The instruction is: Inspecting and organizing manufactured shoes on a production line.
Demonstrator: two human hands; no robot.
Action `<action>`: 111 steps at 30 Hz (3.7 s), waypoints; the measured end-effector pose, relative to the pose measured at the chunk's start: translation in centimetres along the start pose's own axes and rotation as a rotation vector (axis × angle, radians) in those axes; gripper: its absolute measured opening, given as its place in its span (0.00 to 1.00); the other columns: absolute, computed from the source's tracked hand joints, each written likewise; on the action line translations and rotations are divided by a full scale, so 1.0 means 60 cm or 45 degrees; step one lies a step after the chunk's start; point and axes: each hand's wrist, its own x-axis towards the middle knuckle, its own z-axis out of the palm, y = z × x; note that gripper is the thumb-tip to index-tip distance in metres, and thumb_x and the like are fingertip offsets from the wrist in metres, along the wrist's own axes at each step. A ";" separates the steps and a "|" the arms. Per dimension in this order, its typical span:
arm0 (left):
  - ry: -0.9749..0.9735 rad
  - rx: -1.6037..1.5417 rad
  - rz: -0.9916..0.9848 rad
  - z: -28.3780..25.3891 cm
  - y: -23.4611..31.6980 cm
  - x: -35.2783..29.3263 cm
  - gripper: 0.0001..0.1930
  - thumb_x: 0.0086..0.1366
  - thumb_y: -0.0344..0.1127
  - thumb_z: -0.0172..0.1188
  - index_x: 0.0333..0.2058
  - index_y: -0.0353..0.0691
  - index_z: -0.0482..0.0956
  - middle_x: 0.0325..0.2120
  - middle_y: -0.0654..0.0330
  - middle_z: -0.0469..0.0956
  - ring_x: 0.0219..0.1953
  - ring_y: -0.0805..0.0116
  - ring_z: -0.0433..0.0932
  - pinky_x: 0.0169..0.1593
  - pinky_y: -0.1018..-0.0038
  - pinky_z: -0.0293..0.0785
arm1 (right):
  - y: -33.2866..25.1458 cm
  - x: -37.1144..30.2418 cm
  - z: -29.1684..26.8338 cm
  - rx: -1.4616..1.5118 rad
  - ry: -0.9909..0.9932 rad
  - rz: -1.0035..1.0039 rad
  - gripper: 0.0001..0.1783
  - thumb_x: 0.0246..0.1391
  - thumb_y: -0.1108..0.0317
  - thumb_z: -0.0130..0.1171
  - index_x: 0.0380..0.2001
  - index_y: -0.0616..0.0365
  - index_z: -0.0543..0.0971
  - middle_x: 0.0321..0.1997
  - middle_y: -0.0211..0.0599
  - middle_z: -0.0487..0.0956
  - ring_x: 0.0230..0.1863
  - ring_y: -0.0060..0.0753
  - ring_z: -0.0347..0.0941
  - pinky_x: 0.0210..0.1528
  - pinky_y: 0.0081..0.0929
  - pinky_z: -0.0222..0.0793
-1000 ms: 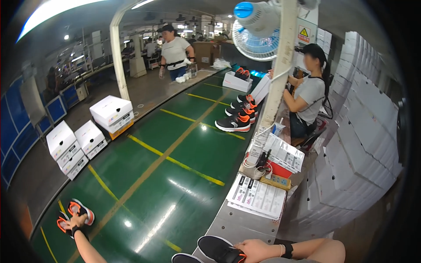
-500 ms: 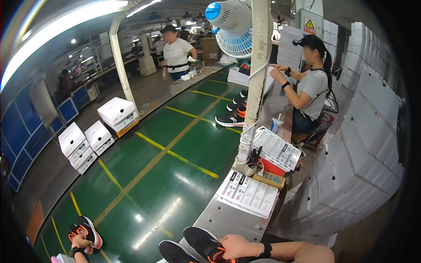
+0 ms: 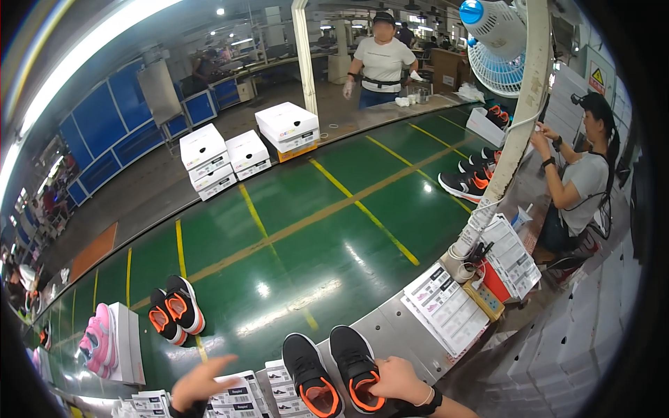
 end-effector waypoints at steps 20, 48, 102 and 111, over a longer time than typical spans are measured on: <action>0.398 -0.085 -0.111 0.264 0.165 0.040 0.48 0.56 0.46 0.65 0.66 0.24 0.51 0.58 0.23 0.60 0.50 0.29 0.74 0.51 0.55 0.76 | -0.010 -0.022 -0.096 0.240 0.034 -0.477 0.45 0.53 0.40 0.63 0.59 0.71 0.69 0.58 0.60 0.73 0.60 0.58 0.69 0.60 0.40 0.67; 0.602 0.132 0.177 0.293 0.195 0.041 0.35 0.50 0.34 0.65 0.57 0.30 0.68 0.55 0.34 0.70 0.40 0.37 0.81 0.35 0.58 0.81 | -0.177 0.056 -0.068 -0.888 0.280 -1.530 0.15 0.47 0.66 0.58 0.34 0.68 0.77 0.25 0.40 0.79 0.28 0.34 0.74 0.32 0.29 0.65; 0.631 0.002 0.199 0.247 0.215 0.034 0.32 0.47 0.40 0.78 0.48 0.33 0.74 0.46 0.45 0.71 0.44 0.46 0.77 0.45 0.62 0.77 | -0.040 -0.005 -0.081 0.162 0.233 -0.730 0.25 0.50 0.57 0.67 0.47 0.60 0.77 0.50 0.39 0.77 0.52 0.42 0.73 0.53 0.33 0.72; 0.714 0.116 0.254 0.250 0.210 0.046 0.33 0.43 0.39 0.79 0.45 0.33 0.73 0.44 0.45 0.71 0.47 0.44 0.75 0.47 0.59 0.75 | -0.040 0.000 -0.074 0.105 0.267 -0.735 0.25 0.45 0.63 0.68 0.47 0.60 0.77 0.51 0.38 0.77 0.53 0.40 0.73 0.53 0.34 0.72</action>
